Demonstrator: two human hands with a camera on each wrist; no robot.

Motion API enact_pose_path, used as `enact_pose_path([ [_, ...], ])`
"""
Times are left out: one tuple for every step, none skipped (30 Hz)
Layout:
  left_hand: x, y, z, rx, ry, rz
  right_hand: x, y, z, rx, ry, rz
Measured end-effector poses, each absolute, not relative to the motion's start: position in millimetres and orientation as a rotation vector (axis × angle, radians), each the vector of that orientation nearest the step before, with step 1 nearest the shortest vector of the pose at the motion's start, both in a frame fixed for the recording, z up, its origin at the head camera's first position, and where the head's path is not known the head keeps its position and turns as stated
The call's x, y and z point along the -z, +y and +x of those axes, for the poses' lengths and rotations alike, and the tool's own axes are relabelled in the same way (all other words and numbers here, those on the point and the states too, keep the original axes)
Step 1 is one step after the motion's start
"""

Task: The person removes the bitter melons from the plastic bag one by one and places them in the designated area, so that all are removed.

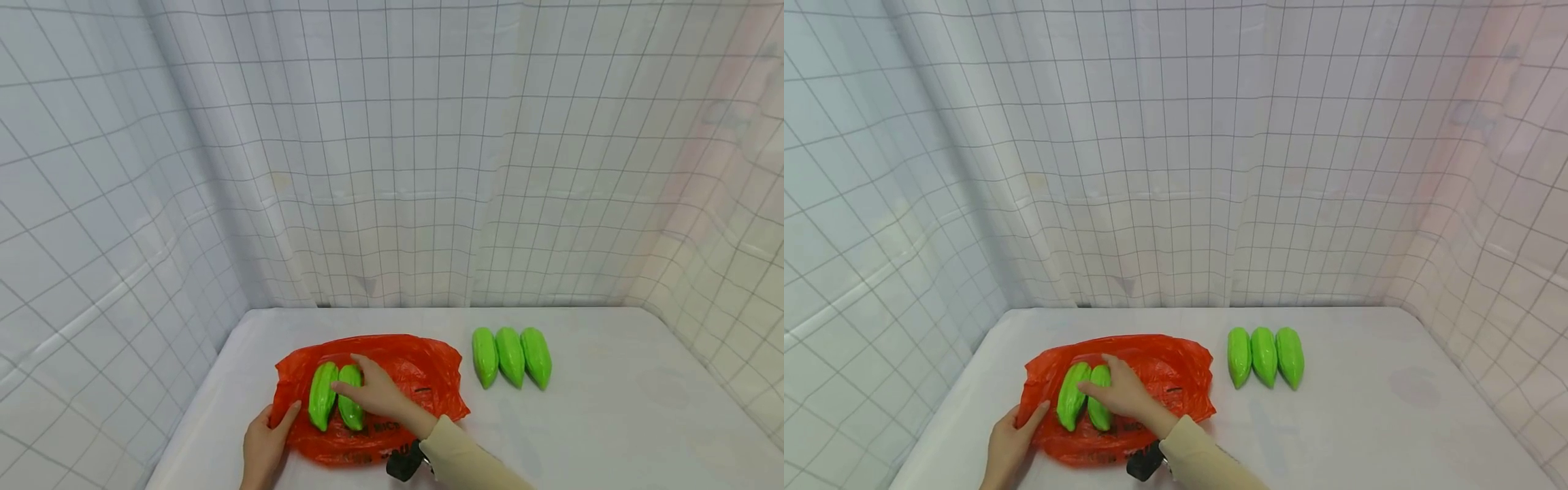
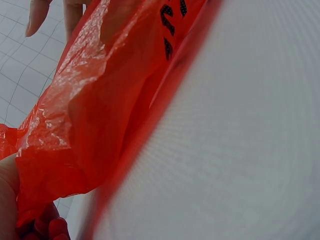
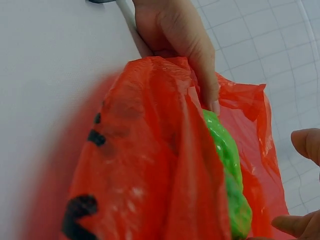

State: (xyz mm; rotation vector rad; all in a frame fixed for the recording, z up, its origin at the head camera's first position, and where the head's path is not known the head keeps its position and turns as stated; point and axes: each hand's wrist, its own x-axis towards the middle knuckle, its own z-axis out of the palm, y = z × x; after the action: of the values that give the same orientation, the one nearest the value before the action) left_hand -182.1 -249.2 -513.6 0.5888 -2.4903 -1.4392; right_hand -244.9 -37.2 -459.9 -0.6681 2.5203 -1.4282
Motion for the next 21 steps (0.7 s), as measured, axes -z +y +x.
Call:
enact_pose_path([
  [514,-249,-182,1.441,-2.488,0.589,461,-38,-245,1.427,2.528,-0.659],
  [514,-249,-183,1.439,-2.486,0.595,463,-39,-246,1.425,2.54,-0.65],
  [514,-249,-183,1.438,-2.487,0.591,464,-40,-246,1.427,2.547,-0.642],
  [514,-249,-183,1.437,-2.486,0.591,464,-40,-245,1.427,2.552,-0.628],
  [514,-249,-183,1.433,-2.485,0.592,465,-40,-245,1.425,2.557,-0.616],
  [514,-249,-183,1.43,-2.485,0.592,466,-41,-244,1.427,2.559,-0.608],
  [514,-249,-183,1.432,-2.487,0.59,466,-41,-244,1.425,2.564,-0.6],
  [514,-249,-183,1.425,-2.49,0.589,467,-41,-243,1.42,2.57,-0.592],
  [514,-250,-183,1.42,-2.492,0.586,468,-41,-243,1.418,2.573,-0.586],
  [514,-250,-183,1.415,-2.492,0.592,469,-41,-243,1.416,2.575,-0.58],
  [514,-250,-183,1.413,-2.494,0.587,470,-41,-243,1.414,2.579,-0.576],
  [514,-250,-183,1.41,-2.497,0.586,471,-41,-243,1.416,2.58,-0.569],
  [514,-250,-184,1.407,-2.501,0.584,472,-41,-244,1.415,2.584,-0.562],
  [514,-250,-183,1.403,-2.504,0.581,473,-41,-244,1.416,2.583,-0.55],
  [515,-249,-183,1.403,-2.504,0.58,474,-41,-244,1.416,2.584,-0.54],
  [515,-249,-183,1.4,-2.504,0.579,474,-41,-244,1.416,2.584,-0.53],
  [515,-249,-183,1.403,-2.503,0.571,476,-41,-244,1.416,2.586,-0.517],
  [515,-249,-183,1.4,-2.501,0.57,477,-41,-245,1.42,2.586,-0.509],
  [515,-249,-183,1.397,-2.497,0.571,477,-41,-245,1.425,2.586,-0.505],
  [515,-249,-182,1.392,-2.493,0.572,479,-41,-245,1.424,2.587,-0.499],
  [515,-249,-182,1.386,-2.488,0.575,480,-42,-245,1.422,2.591,-0.496],
])
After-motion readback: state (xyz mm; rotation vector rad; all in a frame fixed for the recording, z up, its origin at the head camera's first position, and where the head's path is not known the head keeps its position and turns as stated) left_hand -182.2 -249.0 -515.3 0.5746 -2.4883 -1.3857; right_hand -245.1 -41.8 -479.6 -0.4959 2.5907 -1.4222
